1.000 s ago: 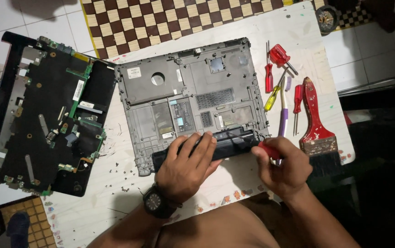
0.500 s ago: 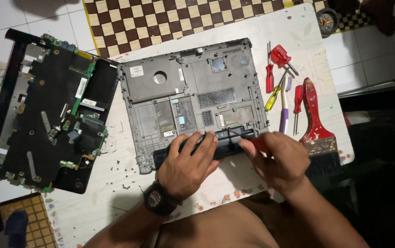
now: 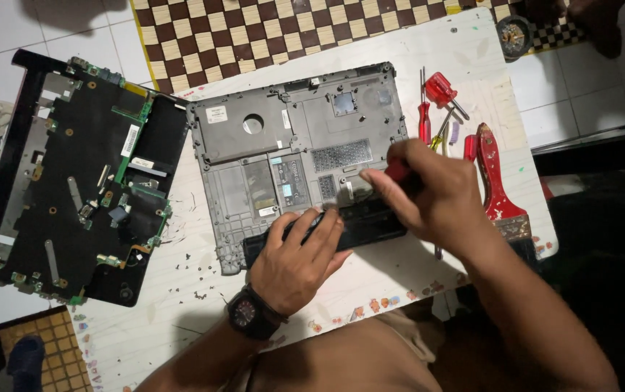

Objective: Removing a laptop battery and cleaning the internal components and battery using brushes

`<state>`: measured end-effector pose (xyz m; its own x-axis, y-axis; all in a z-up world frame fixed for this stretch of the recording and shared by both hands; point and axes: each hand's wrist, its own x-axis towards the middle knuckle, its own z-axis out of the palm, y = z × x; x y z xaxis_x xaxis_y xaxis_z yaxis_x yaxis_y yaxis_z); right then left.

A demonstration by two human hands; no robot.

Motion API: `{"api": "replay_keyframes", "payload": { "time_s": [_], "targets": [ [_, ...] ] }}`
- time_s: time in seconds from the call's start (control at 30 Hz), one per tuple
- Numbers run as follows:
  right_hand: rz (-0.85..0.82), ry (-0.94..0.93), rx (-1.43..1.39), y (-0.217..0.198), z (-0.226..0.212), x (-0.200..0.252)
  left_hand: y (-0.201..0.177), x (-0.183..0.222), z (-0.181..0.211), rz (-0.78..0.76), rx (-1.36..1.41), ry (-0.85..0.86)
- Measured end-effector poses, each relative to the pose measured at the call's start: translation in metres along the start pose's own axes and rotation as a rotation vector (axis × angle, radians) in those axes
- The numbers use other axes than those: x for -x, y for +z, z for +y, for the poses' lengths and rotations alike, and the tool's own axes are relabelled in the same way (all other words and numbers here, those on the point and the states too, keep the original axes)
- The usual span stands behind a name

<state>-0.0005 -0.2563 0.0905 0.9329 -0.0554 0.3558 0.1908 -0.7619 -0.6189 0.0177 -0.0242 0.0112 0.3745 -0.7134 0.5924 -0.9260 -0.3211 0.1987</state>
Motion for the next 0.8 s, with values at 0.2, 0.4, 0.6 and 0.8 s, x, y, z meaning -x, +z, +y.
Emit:
{"api": "replay_keyframes", "payload": {
  "time_s": [0.2, 0.4, 0.6, 0.8],
  "targets": [
    [-0.004, 0.077, -0.071, -0.004, 0.009, -0.009, -0.004, -0.004, 0.001, -0.003, -0.021, 0.006],
    [0.287, 0.167, -0.143, -0.023, 0.035, 0.037, -0.005, -0.006, 0.003, 0.007, -0.057, 0.008],
    [0.438, 0.113, -0.005, -0.015, 0.032, 0.077, -0.006, -0.007, 0.003, -0.007, -0.034, -0.005],
    [0.436, 0.020, -0.006, -0.009, 0.037, 0.085, -0.007, -0.008, 0.004, -0.019, -0.037, -0.010]
  ]
}}
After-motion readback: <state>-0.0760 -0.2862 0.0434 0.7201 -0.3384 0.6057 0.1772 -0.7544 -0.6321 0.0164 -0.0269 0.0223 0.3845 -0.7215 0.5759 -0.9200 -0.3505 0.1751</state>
